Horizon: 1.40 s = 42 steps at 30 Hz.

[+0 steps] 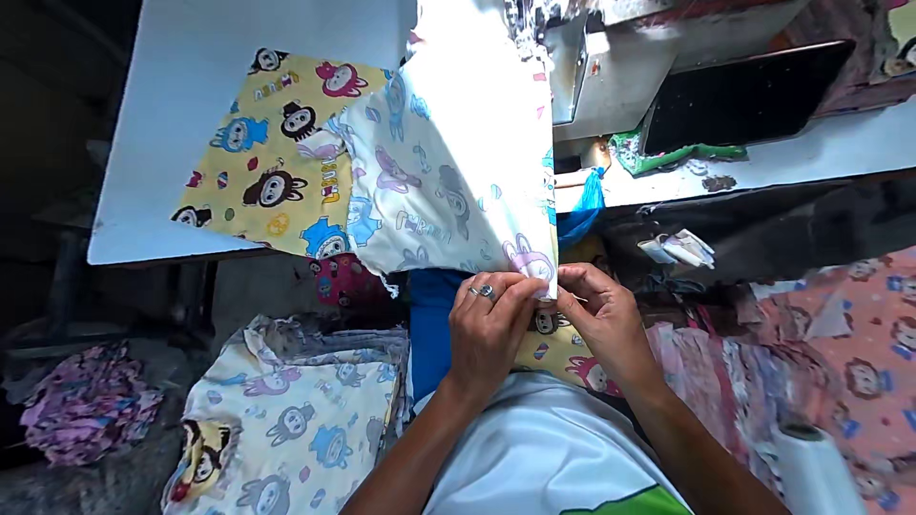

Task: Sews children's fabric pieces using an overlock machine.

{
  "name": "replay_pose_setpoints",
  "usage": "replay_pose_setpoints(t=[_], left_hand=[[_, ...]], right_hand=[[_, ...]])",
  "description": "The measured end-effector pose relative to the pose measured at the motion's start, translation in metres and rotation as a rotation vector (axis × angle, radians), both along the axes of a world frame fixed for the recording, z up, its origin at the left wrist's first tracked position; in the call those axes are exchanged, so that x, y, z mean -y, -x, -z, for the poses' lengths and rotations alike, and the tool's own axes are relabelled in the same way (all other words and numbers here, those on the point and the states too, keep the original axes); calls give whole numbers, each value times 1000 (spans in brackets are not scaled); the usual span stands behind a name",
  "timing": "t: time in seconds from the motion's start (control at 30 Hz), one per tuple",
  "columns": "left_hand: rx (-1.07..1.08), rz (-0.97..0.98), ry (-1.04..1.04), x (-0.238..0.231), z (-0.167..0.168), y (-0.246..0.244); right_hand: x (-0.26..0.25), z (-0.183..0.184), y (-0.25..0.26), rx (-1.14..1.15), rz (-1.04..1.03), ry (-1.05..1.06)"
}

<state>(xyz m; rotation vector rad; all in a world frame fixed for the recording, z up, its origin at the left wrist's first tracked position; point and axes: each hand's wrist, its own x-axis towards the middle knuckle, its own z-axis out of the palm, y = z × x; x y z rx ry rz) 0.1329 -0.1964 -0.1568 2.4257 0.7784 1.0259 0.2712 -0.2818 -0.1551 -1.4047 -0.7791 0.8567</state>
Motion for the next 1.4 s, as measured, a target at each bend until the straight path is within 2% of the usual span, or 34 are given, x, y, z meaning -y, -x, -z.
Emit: replay_pose_setpoints(t=[0.1,0.2,0.33,0.6,0.77,0.9,0.97,1.07,1.13,1.2,1.27,1.33,1.4], left_hand=[[17,-8,21,0,2,-2],[38,32,-62,-2,1,0],[-11,92,-161,-4,1,6],[-93,104,-201,-7,3,8],[-147,111,-101,-6,12,14],[-393,160,114,-2,33,25],[-407,206,172,0,36,23],[-326,288,359,-1,30,13],[-138,361,680,-5,31,9],[293,462,1107,-9,30,8],[753,491,1425,-9,16,11],[971,308,1481,-7,-13,14],[954,-65,1267,-3,-34,11]], right_hand=[[1,0,0,3,-6,-10],[2,0,-1,6,-13,-15],[4,0,-2,16,-23,0],[3,-1,-2,35,-21,6],[-3,14,-3,21,22,3],[-6,15,-11,-127,-35,-56],[-7,4,-13,-239,-96,-109],[-8,-1,-10,-320,-122,-100],[-6,3,-6,-395,-117,-76],[2,-6,-5,-579,-216,-132],[10,-20,-7,-724,-397,-264],[9,-24,-10,-635,-392,-293],[6,-14,-10,-345,-214,-164]])
